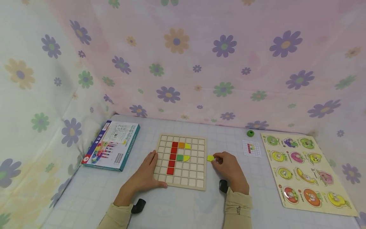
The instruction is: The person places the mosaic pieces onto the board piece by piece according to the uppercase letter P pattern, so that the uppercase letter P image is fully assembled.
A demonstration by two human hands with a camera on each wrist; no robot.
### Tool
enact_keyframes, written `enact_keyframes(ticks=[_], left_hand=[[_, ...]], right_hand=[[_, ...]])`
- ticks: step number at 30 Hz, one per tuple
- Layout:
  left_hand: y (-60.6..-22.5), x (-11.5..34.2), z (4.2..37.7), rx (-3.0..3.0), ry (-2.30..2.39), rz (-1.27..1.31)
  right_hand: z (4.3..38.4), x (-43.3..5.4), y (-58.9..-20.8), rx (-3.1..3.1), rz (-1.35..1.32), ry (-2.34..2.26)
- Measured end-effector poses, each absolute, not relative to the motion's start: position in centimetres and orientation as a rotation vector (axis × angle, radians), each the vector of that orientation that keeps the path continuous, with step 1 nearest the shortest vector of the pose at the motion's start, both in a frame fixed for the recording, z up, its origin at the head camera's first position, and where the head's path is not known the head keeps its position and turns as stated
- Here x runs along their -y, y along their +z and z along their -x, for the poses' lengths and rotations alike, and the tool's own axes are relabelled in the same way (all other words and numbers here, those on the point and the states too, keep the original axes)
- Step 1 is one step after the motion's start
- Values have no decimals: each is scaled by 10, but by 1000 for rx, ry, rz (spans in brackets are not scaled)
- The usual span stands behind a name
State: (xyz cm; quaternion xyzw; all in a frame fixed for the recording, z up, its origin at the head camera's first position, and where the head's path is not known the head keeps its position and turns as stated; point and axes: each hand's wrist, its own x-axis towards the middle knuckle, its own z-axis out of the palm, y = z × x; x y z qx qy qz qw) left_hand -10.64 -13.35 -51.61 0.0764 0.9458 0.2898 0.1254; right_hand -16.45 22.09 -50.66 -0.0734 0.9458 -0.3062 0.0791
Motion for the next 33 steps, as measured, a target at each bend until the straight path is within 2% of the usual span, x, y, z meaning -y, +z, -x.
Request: enact_keyframes(ticks=[18, 33], left_hand=[[-516, 134, 106, -2756, 846, -228], [-516, 134, 106, -2751, 850, -232]], right_hand=[[165, -221, -509, -2897, 190, -1030], [173, -199, -504, -2919, 312, -1028]])
